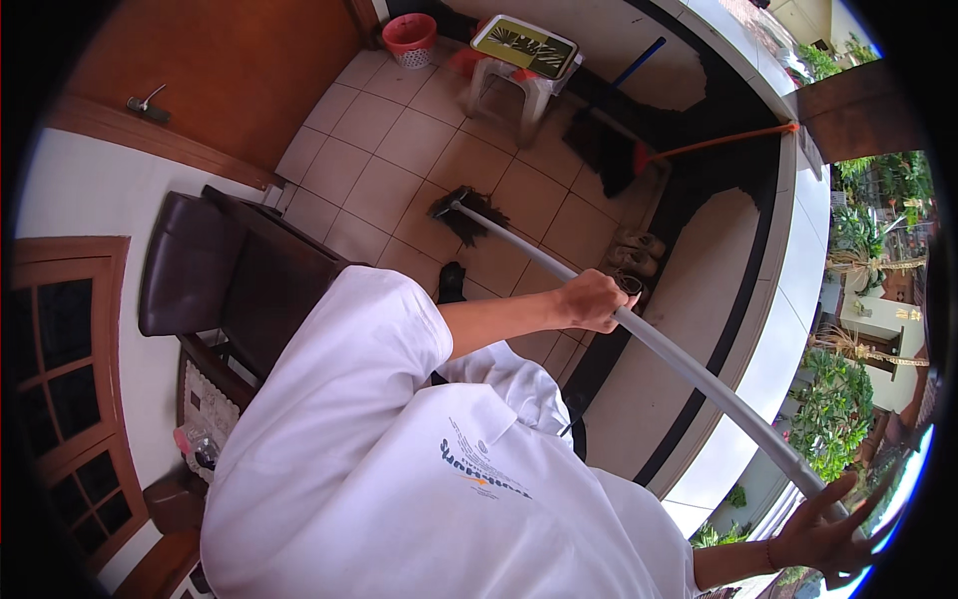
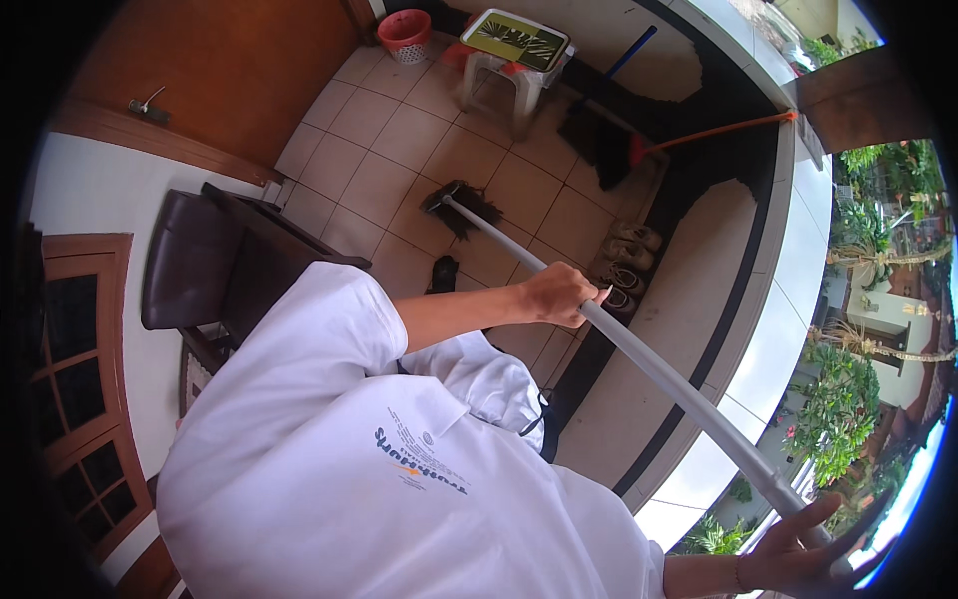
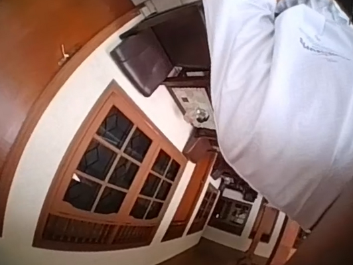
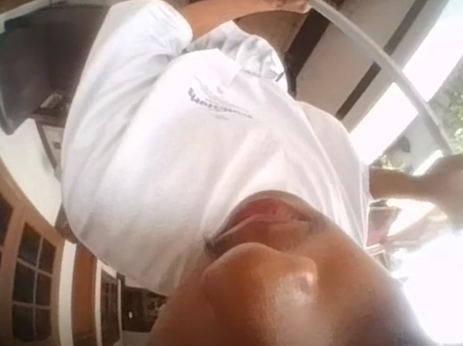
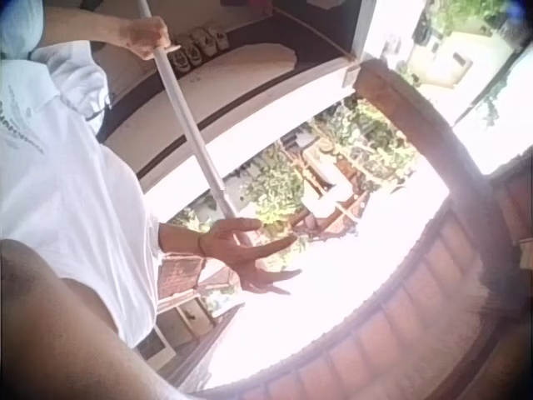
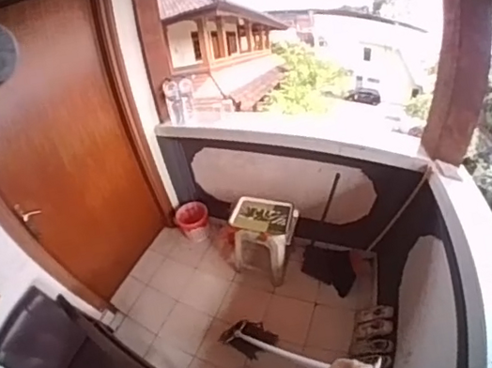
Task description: The person is mopping the tiled floor of an outdoor hallway or balcony area.
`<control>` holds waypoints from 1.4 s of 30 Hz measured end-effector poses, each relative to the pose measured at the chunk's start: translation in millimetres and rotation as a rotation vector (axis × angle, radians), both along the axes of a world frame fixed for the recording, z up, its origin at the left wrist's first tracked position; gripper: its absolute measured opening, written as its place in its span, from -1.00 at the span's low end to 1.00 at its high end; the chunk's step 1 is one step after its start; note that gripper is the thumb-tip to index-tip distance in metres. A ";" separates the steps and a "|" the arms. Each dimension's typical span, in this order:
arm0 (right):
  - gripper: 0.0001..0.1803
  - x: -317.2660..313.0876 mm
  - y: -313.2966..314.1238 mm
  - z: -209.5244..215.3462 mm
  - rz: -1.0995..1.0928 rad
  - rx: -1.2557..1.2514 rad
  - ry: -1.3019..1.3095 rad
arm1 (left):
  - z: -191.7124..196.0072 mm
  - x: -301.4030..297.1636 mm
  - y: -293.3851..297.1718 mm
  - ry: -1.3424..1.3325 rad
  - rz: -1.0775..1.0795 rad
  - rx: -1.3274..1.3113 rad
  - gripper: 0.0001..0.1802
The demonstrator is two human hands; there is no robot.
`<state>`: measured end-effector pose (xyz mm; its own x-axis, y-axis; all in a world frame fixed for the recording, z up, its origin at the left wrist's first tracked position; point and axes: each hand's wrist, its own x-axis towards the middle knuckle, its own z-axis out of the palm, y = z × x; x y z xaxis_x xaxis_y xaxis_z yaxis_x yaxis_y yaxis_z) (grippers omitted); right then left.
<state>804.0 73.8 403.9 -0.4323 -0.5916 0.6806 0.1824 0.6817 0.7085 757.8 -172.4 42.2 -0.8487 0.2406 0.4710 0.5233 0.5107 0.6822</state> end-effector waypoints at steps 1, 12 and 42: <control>-0.72 9.1 -38.4 -5.4 -0.108 0.098 -0.357 | -18.7 -2.5 2.3 -0.033 0.024 -0.009 -0.65; -0.48 88.4 62.1 -152.7 -0.475 -0.728 -2.143 | -179.8 74.9 6.2 -0.436 -0.235 -0.216 -0.86; -0.49 -105.5 -531.8 -286.9 -0.135 -0.630 -2.034 | -232.6 -144.9 -572.7 -0.927 0.784 -0.664 -0.18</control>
<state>698.4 -458.0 116.9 -0.6433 -0.4393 -0.6270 -0.2933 0.8979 -0.3282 612.9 -745.1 -190.4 -0.8021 -0.4853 -0.3481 -0.5551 0.8207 0.1350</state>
